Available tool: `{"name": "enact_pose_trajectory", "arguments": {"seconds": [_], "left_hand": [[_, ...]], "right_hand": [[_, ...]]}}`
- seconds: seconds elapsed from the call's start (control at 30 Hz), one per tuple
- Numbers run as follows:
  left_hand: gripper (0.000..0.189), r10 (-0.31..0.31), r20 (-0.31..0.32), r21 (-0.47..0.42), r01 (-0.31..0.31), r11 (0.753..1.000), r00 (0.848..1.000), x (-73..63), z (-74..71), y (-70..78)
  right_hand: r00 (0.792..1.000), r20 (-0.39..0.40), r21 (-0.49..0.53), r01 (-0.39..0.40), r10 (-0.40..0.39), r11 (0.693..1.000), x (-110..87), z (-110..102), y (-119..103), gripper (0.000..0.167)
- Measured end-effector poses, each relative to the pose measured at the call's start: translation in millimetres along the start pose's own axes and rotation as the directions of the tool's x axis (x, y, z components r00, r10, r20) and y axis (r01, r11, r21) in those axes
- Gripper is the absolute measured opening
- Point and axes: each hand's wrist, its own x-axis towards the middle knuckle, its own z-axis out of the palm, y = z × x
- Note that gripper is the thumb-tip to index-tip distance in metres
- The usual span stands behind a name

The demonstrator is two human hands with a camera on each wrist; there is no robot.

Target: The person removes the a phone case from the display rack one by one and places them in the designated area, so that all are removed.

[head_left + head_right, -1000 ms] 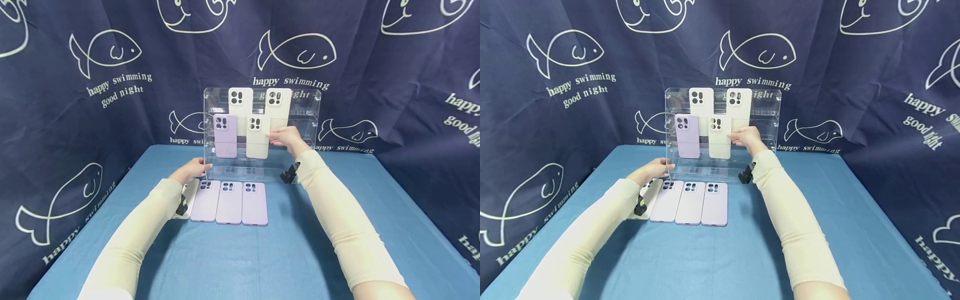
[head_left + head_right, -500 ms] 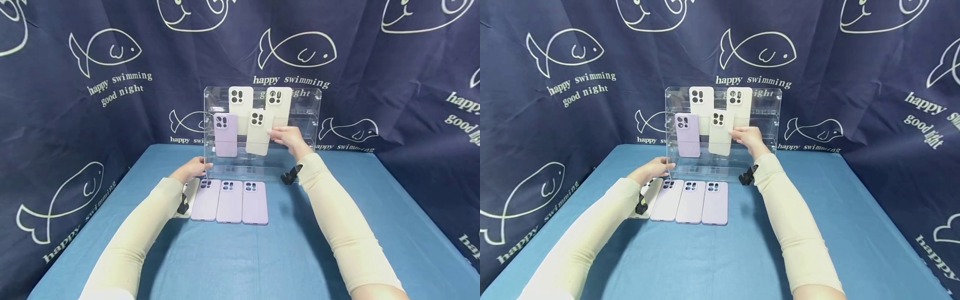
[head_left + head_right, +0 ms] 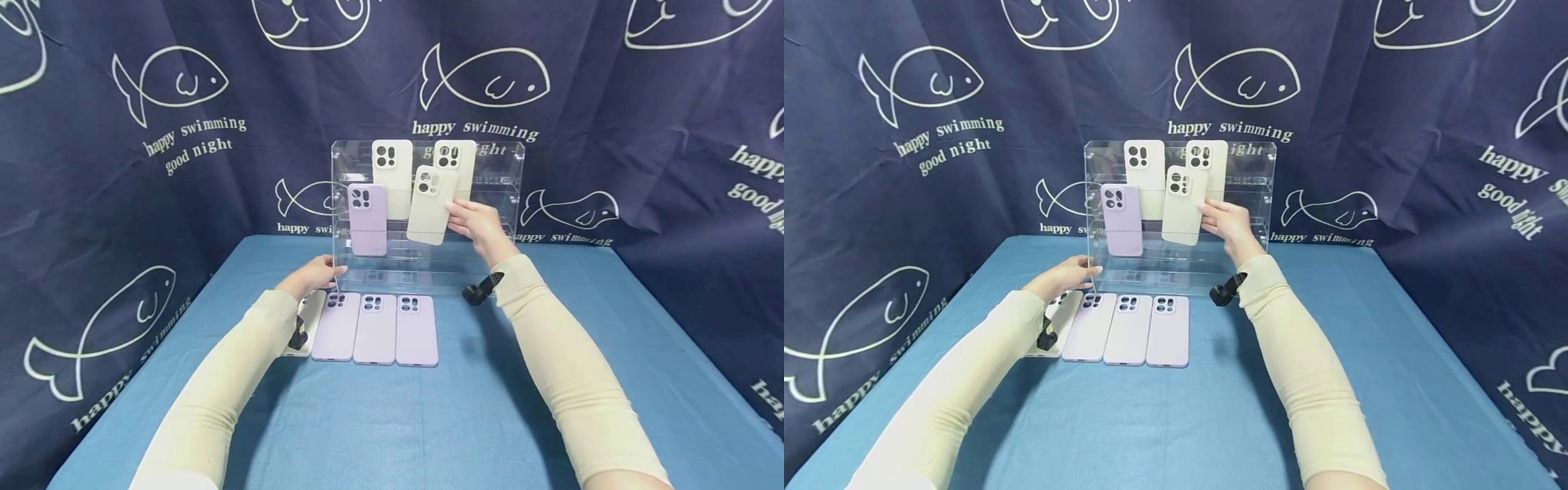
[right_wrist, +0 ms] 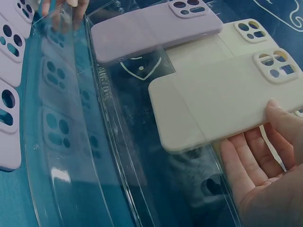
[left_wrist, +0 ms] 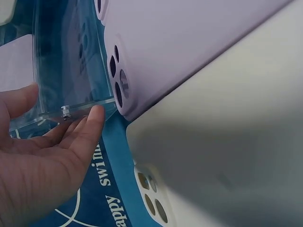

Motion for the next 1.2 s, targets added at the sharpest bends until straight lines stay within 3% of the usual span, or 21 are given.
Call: {"name": "enact_pose_trajectory", "arguments": {"seconds": [0.27, 0.67, 1.07, 1.2], "left_hand": [[0.065, -0.015, 0.003, 0.017, 0.015, 1.000, 1.000, -0.2, 0.5, 2.6], [0.065, -0.012, 0.000, 0.009, 0.012, 1.000, 1.000, 1.9, 1.5, 2.2], [0.067, -0.019, 0.037, 0.046, 0.017, 0.999, 0.999, 0.3, -3.7, -2.2], [0.067, -0.019, 0.030, 0.063, 0.017, 0.998, 0.999, 0.8, -4.6, -1.6]], "right_hand": [[0.997, -0.049, 0.033, 0.056, -0.054, 0.998, -5.3, -2.1, -5.0, 0.052], [0.976, -0.123, 0.062, 0.188, -0.179, 0.980, -14.2, -10.4, -16.1, 0.048], [0.986, -0.086, -0.019, 0.139, -0.140, 0.990, -29.0, -29.5, -17.2, 0.059], [0.991, -0.060, 0.008, 0.123, -0.123, 0.992, -32.8, -35.3, -18.2, 0.059]]}}
